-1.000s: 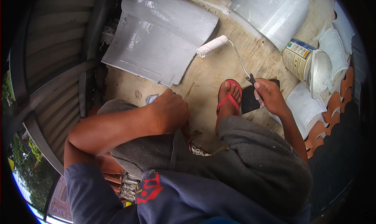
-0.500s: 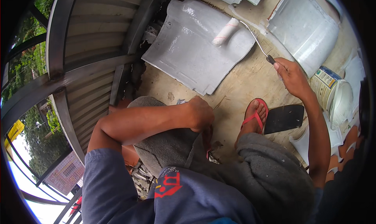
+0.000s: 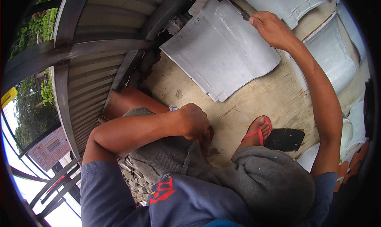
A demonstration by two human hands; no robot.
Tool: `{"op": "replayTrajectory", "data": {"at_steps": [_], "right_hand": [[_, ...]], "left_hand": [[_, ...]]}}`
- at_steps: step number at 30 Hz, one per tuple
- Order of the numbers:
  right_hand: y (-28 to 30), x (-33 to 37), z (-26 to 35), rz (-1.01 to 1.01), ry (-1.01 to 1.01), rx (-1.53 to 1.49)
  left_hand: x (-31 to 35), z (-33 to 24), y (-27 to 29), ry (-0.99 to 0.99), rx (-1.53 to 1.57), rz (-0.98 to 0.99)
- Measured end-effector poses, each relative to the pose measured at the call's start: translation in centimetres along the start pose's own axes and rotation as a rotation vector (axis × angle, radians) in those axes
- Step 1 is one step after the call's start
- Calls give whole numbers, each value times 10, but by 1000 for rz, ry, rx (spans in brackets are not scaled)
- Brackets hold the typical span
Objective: The person applies white paint to several terracotta roof tiles using a small roller, dips the roller into a paint bucket, and wipes the edges of the tiles with a cloth.
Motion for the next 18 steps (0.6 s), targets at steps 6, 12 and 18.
{"op": "replayTrajectory", "data": {"at_steps": [6,12,18], "right_hand": [[-18,38,-3,-248,60,102],[-24,134,-54,-116,-150,-152],[-42,230,-98,-104,-338,-641]], "left_hand": [[-19,40,-20,16,46,-130],[-32,91,-49,186,248,48],[-54,133,-64,218,1200,-253]]}}
Point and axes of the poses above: each hand's wrist, its own x-axis away from the middle knuckle, its own y-axis out of the back of the hand, z = x × y, the point moved 6 cm from there along -x, towards the middle knuckle, and after that the axes turned 3 degrees about y, right-handed, at the moved point
